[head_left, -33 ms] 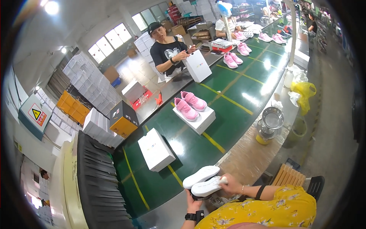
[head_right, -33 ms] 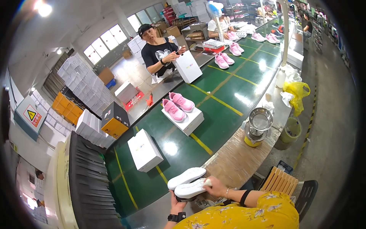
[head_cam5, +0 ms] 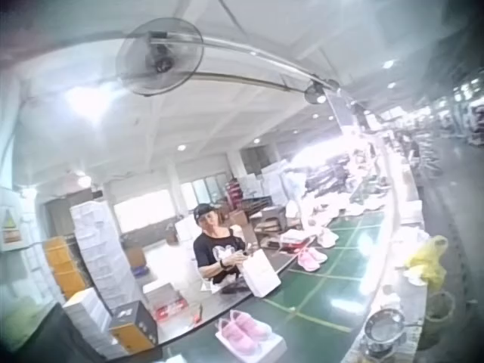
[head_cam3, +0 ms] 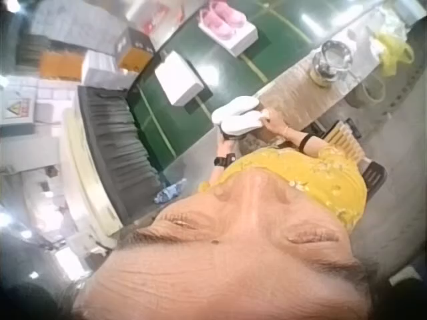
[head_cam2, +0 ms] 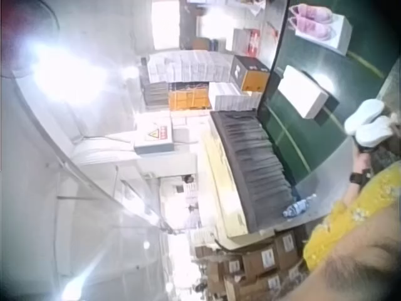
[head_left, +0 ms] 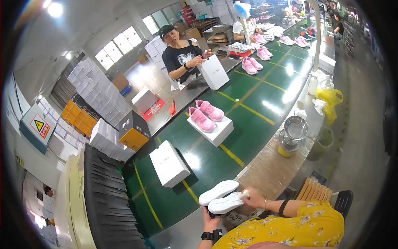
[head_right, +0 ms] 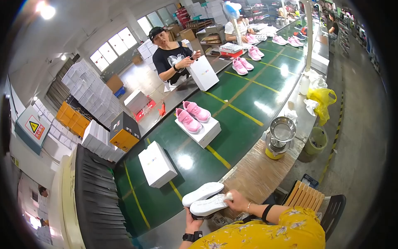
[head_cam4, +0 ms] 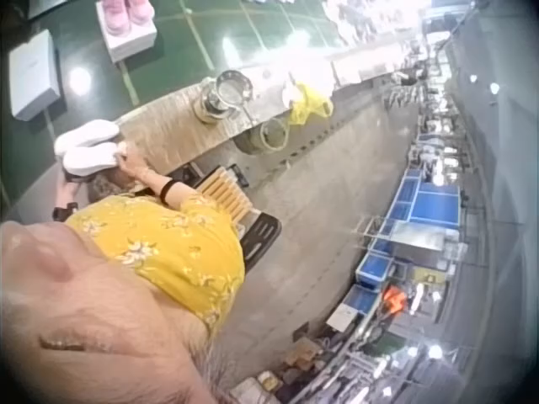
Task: Clean and inspect shoe outsoles at a manufacturing line conveyor.
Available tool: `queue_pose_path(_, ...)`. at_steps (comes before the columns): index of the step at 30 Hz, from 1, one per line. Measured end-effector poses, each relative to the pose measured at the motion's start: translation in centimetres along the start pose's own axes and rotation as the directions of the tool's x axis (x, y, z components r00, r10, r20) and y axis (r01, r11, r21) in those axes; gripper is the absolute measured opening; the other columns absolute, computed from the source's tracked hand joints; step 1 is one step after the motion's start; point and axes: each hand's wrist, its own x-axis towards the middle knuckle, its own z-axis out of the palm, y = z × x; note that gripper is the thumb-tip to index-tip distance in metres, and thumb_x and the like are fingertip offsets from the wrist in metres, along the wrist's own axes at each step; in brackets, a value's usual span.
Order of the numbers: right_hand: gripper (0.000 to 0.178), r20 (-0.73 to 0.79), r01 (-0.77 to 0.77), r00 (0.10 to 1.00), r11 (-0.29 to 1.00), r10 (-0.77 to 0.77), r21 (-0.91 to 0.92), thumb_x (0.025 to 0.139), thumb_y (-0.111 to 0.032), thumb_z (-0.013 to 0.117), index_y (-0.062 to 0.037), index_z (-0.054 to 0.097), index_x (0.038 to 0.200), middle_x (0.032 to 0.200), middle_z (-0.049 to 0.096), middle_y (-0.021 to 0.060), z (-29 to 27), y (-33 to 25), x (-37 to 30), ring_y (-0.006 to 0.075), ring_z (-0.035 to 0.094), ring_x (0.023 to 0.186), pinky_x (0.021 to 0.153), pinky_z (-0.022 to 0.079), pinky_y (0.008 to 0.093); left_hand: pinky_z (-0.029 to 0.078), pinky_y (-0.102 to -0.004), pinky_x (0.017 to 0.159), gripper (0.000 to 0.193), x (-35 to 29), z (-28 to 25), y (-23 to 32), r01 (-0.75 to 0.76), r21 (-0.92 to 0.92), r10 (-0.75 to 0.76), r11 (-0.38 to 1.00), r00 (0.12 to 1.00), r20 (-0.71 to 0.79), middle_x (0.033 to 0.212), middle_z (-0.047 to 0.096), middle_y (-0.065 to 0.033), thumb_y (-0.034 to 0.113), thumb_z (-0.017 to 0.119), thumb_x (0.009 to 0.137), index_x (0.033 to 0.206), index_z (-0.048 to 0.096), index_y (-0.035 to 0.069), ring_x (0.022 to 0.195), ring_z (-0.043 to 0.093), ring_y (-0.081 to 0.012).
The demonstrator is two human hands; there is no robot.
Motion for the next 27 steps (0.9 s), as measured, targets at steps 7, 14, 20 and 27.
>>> queue_pose_path(7, 0.027, 0.224, -0.388, 0.907, 0.914, 0.357, 0.115, 0.082, -0.028, 0.069, -0.0030, 0.061, 0.090, 0.082, 0.064, 0.0195, -6.1, -0.7, 3.0, 0.0367, 0.062, 0.078, 0.073, 0.050, 0.0442, 0.035, -0.0541, 0.111, 0.074, 0.6, -0.6, -0.6, -0.026, 0.127, 0.033, 0.992, 0.998, -0.050, 0.143, 0.049, -0.0131, 0.063, 0.047, 0.090, 0.141, 0.045, 0.010, 0.130, 0.047, -0.0350)
queue_pose_path(14, 0.036, 0.121, 0.080, 0.990, 0.990, -0.066, -0.116, 0.075, -0.038, 0.073, -0.0046, 0.065, 0.088, 0.083, 0.066, 0.0178, -7.8, 4.2, 13.2, 0.0371, 0.065, 0.082, 0.073, 0.051, 0.0461, 0.033, -0.0503, 0.113, 0.075, -0.1, 1.8, -1.4, 0.081, 0.071, -0.090, 0.994, 0.987, 0.136, 0.142, 0.050, -0.0125, 0.065, 0.044, 0.091, 0.140, 0.046, 0.009, 0.131, 0.045, -0.0342)
queue_pose_path(20, 0.041, 0.402, 0.209, 0.911, 0.942, -0.090, -0.262, 0.072, -0.037, 0.078, -0.0025, 0.066, 0.091, 0.088, 0.068, 0.0189, -11.3, 1.9, 18.5, 0.0369, 0.066, 0.087, 0.076, 0.052, 0.0445, 0.035, -0.0489, 0.111, 0.072, -2.1, 2.4, -2.9, -0.514, 0.736, 0.237, 0.441, 0.857, 0.457, 0.144, 0.048, -0.0113, 0.063, 0.042, 0.094, 0.142, 0.043, 0.010, 0.131, 0.045, -0.0329)
queue_pose_path(27, 0.041, 0.503, 0.233, 0.864, 0.864, 0.027, -0.446, 0.067, -0.035, 0.080, -0.0018, 0.069, 0.089, 0.089, 0.069, 0.0195, -14.7, 1.3, 20.7, 0.0362, 0.067, 0.088, 0.078, 0.053, 0.0443, 0.034, -0.0509, 0.111, 0.074, -1.8, 2.1, -3.0, -0.399, 0.734, 0.194, 0.551, 0.916, 0.352, 0.146, 0.046, -0.0112, 0.067, 0.037, 0.094, 0.144, 0.041, 0.012, 0.132, 0.044, -0.0331)
